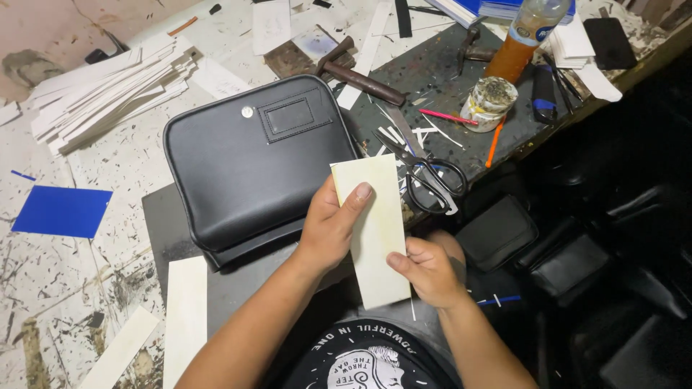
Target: The recorder trims cardboard strips with scissors and inserts them into the interior compartments of a black leather bag.
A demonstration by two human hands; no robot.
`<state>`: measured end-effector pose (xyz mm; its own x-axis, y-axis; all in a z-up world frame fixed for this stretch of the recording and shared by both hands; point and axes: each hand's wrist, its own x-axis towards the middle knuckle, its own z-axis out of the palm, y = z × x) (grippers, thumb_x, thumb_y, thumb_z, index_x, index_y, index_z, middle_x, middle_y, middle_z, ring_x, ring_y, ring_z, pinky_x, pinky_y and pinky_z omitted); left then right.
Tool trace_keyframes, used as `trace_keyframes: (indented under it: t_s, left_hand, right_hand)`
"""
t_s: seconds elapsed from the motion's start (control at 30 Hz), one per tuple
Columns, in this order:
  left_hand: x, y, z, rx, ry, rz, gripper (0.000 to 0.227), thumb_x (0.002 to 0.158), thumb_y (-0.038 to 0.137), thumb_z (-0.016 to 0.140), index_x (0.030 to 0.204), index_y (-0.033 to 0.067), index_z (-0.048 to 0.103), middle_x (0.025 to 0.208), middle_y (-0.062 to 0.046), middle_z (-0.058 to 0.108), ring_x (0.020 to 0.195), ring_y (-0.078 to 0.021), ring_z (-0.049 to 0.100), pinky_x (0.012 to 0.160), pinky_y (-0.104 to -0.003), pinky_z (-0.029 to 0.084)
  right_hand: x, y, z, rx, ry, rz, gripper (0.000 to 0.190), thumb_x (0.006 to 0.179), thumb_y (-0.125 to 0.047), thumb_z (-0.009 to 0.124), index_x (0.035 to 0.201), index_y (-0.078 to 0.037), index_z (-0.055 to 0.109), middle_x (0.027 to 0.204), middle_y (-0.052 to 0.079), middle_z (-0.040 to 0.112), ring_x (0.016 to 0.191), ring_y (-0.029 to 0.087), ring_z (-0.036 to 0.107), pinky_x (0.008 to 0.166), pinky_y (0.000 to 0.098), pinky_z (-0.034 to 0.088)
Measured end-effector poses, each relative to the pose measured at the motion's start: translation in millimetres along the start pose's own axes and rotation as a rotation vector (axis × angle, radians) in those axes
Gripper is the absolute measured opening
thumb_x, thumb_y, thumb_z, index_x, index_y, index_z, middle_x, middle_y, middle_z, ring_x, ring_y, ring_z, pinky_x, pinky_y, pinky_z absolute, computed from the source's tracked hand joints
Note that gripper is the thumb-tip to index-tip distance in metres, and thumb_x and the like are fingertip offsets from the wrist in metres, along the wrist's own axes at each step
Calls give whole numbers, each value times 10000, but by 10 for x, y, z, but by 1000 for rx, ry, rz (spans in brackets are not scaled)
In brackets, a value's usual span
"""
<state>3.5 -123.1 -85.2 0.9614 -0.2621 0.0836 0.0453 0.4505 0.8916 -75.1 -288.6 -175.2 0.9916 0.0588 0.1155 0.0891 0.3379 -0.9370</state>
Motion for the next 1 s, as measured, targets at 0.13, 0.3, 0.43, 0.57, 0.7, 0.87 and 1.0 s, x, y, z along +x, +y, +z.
trace_keyframes:
  t_s: [0.13, 0.3, 0.43, 0.57, 0.7, 0.87, 1.0]
  left_hand:
    - [-14, -130, -19, 136, 17, 112, 325, 939, 139, 737, 1181, 25, 552, 828, -126, 715, 721, -135, 686, 600, -275, 608]
    - [1, -285, -99, 197, 130, 251, 620, 748, 42, 898, 1247, -5, 534, 922, -45, 635, 723, -69, 690, 634, -179, 633]
    - [-94, -25, -272, 288, 111, 218, 323, 851, 20, 804, 1118, -40, 633, 809, -106, 684, 600, -111, 683, 542, -223, 619]
    - [-212, 118, -346, 511, 106, 124, 309, 882, -32, 708, 1180, -62, 631, 912, -109, 666, 760, -144, 625, 726, -246, 569]
    - [-261, 115, -433, 786, 177, 286, 206, 950, -72, 684, 1143, -132, 641, 974, -202, 676, 808, -185, 625, 784, -256, 538]
    - [-228, 3, -655, 670, 211, 303, 149, 1066, -39, 563, 1189, -123, 558, 948, -215, 633, 832, -203, 633, 861, -279, 560]
    - [-272, -62, -724, 548, 290, 348, 156, 1100, 34, 573, 1221, -60, 542, 937, -132, 602, 800, -118, 595, 850, -220, 544]
  right_hand:
    - [-97, 49, -268, 49, 79, 27, 114, 922, -62, 702, 861, 33, 711, 556, 66, 651, 460, 107, 616, 415, 248, 495]
    - [-123, -278, -324, -100, 59, 9, 162, 906, -74, 729, 768, 11, 715, 492, 49, 614, 434, 65, 546, 381, 199, 433]
    - [-232, -16, -564, -27, 80, 46, 143, 912, -54, 736, 784, 5, 712, 521, 40, 636, 453, 59, 561, 413, 193, 440]
    - [-300, 45, -627, -61, -133, 204, 113, 972, -63, 660, 953, 44, 693, 760, 32, 669, 581, 69, 526, 507, 215, 427]
    - [-286, -37, -520, -101, -242, 210, 177, 980, -132, 683, 868, 2, 660, 701, -26, 586, 572, 45, 463, 507, 213, 411]
    - [-379, 321, -565, 171, -416, 160, 228, 1013, -212, 674, 1069, 4, 632, 856, -23, 609, 642, 28, 457, 589, 169, 369]
    - [-655, 974, -533, 606, -476, 367, 379, 1001, -367, 705, 844, -94, 495, 899, 34, 615, 842, 145, 620, 887, 291, 515]
